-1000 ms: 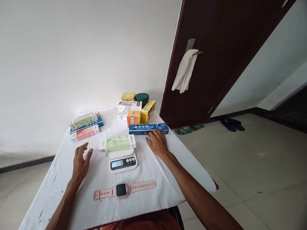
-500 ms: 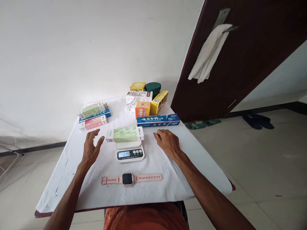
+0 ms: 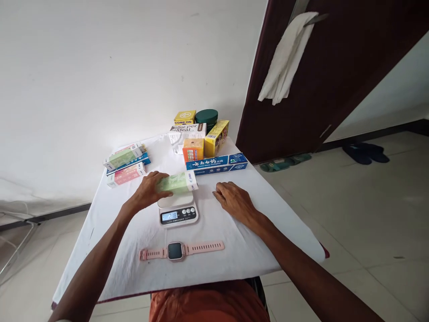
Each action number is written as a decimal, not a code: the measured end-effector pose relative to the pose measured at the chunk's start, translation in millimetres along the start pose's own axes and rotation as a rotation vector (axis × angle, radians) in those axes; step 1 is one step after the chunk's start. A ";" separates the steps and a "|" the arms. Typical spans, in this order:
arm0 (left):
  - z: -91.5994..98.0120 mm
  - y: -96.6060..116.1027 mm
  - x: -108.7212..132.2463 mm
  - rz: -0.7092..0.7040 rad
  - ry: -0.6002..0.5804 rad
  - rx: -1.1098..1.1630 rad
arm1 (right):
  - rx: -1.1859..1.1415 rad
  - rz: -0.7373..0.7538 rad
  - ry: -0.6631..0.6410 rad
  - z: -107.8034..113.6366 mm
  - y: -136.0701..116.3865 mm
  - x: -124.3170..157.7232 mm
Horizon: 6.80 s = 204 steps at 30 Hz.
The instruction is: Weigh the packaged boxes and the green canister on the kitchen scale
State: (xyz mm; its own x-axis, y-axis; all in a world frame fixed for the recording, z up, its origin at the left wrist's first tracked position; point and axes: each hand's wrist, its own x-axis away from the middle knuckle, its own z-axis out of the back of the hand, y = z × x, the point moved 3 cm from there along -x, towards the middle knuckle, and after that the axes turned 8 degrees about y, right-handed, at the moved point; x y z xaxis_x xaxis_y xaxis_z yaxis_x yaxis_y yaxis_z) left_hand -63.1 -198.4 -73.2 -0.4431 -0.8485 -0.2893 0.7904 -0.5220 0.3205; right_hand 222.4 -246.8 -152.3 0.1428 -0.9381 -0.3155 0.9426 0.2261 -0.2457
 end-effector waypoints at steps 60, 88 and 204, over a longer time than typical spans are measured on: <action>17.7 -158.9 11.1 0.453 0.120 -0.481 | -0.053 0.060 0.255 -21.1 5.0 8.9; 20.1 8.0 -1.6 -0.068 -0.169 -0.105 | 0.000 0.029 0.177 -17.2 1.0 7.4; 85.7 -66.3 -2.5 0.091 0.146 -0.183 | 0.048 0.122 0.335 -23.1 5.0 8.5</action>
State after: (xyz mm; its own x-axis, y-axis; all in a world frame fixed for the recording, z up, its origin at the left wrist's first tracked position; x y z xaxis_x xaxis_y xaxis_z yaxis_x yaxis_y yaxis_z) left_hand -150.7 -169.0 -16.4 -0.3113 -0.8627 -0.3986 0.8934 -0.4086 0.1866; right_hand 221.4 -247.6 -177.4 0.1555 -0.7652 -0.6247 0.9389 0.3110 -0.1473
